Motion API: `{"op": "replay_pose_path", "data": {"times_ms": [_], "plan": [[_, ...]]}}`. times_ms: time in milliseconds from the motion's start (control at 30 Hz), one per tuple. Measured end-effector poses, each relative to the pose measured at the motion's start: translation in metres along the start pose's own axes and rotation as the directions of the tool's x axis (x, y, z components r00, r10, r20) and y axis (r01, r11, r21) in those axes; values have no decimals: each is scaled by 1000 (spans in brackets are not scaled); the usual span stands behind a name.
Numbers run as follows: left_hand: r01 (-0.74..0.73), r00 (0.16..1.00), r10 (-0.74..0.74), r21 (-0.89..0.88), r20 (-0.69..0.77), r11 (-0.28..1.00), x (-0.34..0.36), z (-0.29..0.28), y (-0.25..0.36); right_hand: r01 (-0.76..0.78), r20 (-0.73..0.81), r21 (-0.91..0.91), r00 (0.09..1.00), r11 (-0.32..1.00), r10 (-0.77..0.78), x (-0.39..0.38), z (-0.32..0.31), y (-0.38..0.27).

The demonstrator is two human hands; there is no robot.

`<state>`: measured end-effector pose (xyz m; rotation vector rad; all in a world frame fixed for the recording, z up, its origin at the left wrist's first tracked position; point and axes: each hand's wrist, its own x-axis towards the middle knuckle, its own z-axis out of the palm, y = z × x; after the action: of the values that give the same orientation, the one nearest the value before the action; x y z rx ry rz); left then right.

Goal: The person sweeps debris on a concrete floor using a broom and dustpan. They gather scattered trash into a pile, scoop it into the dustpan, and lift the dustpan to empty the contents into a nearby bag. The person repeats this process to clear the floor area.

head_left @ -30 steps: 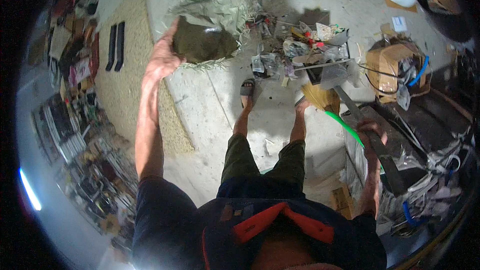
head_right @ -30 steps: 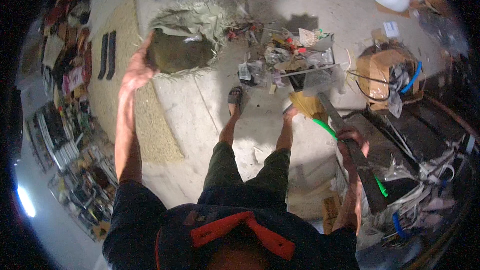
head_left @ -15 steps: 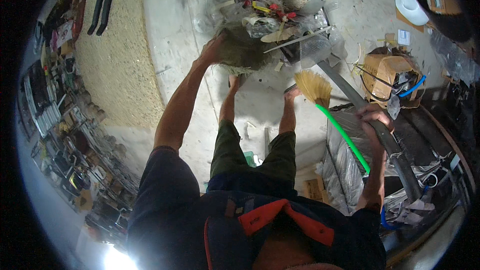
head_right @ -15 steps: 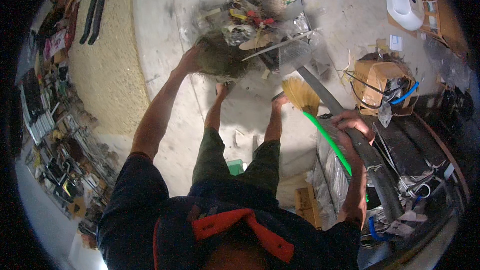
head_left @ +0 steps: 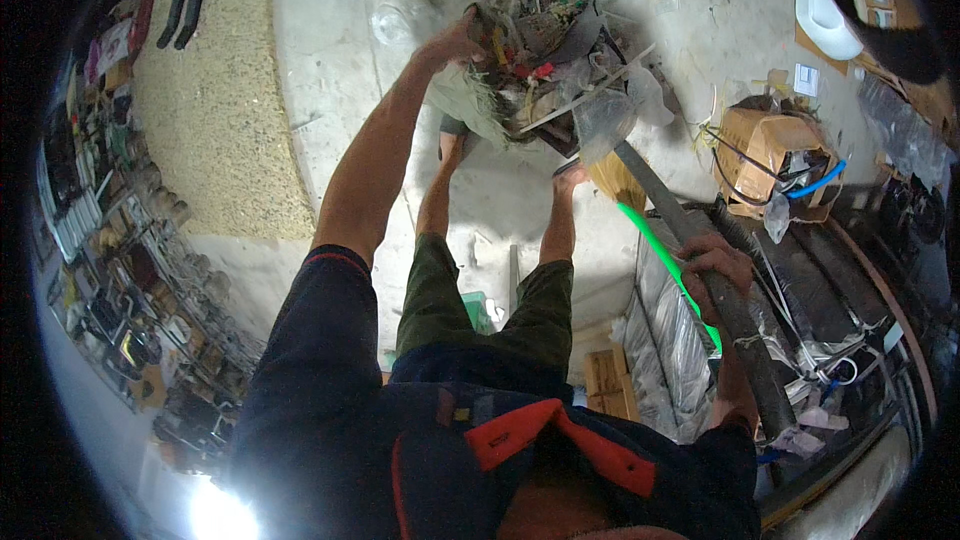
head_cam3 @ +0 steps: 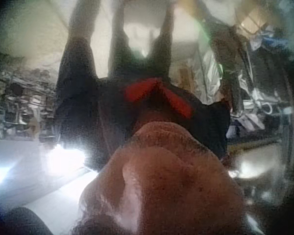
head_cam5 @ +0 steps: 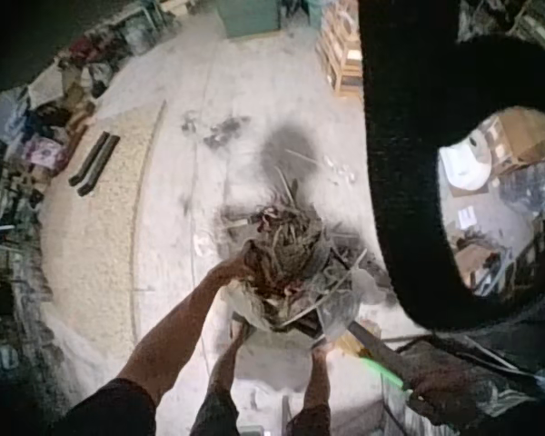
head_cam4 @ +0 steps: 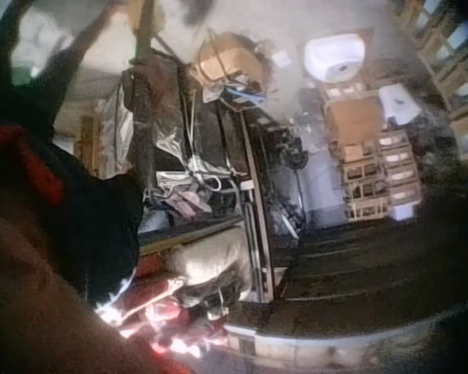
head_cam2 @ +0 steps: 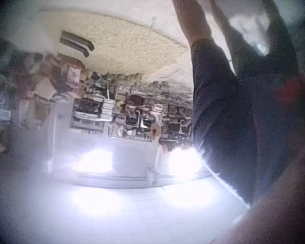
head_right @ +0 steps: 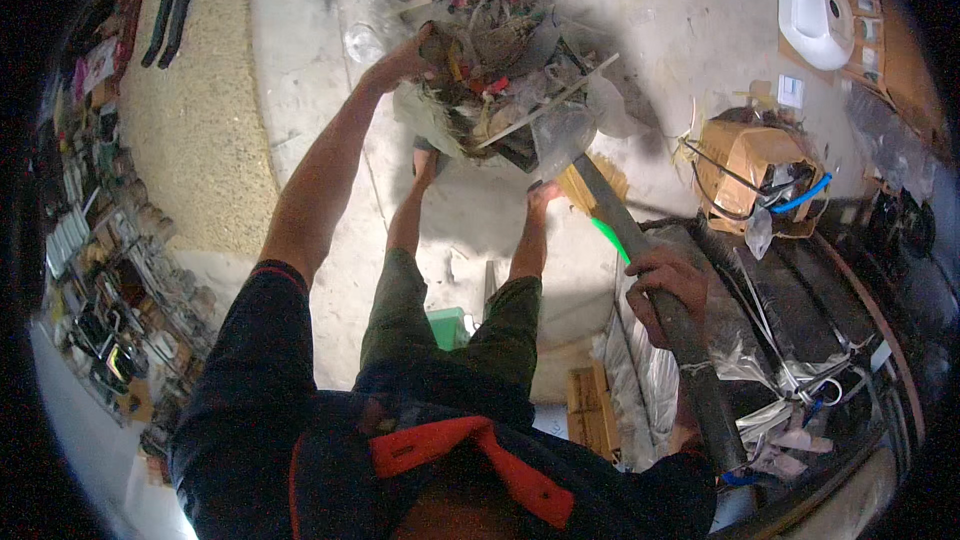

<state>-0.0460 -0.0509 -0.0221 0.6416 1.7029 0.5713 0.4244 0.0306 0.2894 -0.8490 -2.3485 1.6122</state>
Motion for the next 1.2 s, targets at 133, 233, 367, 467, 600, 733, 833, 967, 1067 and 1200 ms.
{"op": "replay_pose_path", "data": {"times_ms": [133,233,367,467,600,733,833,967,1067,1200], "plan": [[-99,989,87,101,122,990,24,-4,16,-77,60,20,995,997,76,-9,-3,-1],[-57,994,37,192,105,980,47,6,28,-75,73,-43,994,996,78,-14,-6,-1],[-23,996,-2,271,91,962,74,30,40,-2,180,-69,984,998,14,-12,-11,11],[-73,995,53,268,80,961,90,46,49,77,296,-99,954,992,-45,-7,-20,22],[-72,995,46,313,92,947,104,53,58,166,467,-161,881,973,-73,5,-33,29],[-62,992,12,394,127,917,114,54,60,214,588,-196,806,957,-60,22,-42,29],[-294,955,242,632,170,717,120,55,55,299,639,-205,762,932,-103,37,-47,27],[-392,900,392,744,189,541,118,61,43,305,625,-208,773,929,-113,62,-47,16],[-329,933,318,764,170,555,107,62,36,280,611,-250,789,927,-74,89,-40,1],[-372,808,588,737,-42,564,87,42,32,379,744,-284,667,881,-47,128,-20,-29]]}}
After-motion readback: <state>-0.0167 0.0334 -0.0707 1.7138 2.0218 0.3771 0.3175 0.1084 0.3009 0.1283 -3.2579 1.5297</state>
